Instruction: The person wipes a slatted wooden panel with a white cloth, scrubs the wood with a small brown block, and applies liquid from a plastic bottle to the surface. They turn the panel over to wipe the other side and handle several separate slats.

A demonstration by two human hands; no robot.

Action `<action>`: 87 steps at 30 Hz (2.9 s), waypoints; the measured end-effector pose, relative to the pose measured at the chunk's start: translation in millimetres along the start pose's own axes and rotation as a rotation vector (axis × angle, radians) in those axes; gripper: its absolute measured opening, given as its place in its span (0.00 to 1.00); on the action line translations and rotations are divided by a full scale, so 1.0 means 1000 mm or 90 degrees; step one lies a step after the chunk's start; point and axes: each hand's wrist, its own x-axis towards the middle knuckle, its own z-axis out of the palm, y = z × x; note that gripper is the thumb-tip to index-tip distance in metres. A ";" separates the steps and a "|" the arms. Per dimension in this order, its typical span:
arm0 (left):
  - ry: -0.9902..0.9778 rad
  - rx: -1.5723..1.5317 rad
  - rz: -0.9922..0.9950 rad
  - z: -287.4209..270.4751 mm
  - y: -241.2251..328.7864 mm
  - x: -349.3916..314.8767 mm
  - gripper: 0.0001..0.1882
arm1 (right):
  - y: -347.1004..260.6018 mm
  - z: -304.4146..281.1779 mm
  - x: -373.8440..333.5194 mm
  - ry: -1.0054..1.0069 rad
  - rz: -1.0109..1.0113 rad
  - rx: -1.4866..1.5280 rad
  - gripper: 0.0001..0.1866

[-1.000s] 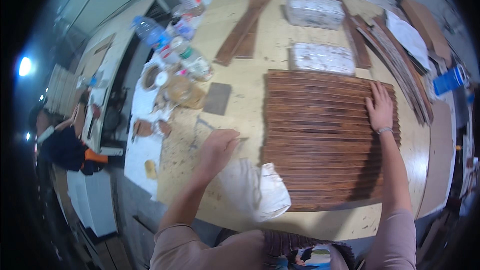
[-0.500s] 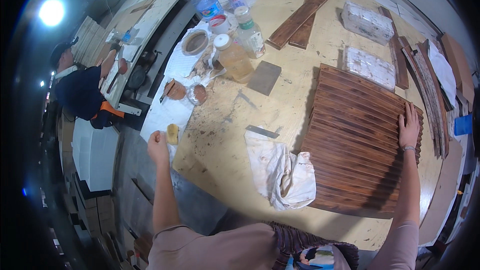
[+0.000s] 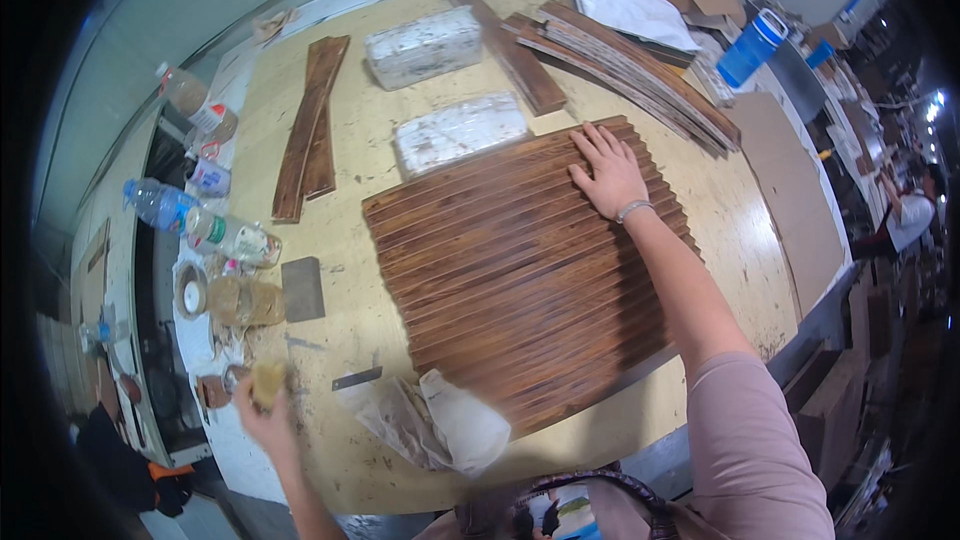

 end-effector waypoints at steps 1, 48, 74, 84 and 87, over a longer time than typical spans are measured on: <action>-0.060 -0.019 0.051 0.035 0.032 0.013 0.23 | -0.001 0.001 -0.001 -0.006 0.001 -0.004 0.32; -0.312 0.110 0.623 0.322 0.223 0.074 0.22 | 0.003 0.002 -0.008 0.042 0.004 0.016 0.32; 0.078 0.316 0.259 0.000 0.005 -0.010 0.14 | 0.015 0.012 -0.002 0.033 -0.026 -0.008 0.30; 0.201 0.665 -0.020 -0.128 -0.127 0.044 0.17 | 0.009 0.011 0.004 -0.002 -0.019 -0.017 0.30; 0.161 0.736 -0.063 -0.128 -0.143 0.052 0.16 | 0.011 0.010 0.004 -0.002 -0.014 -0.022 0.30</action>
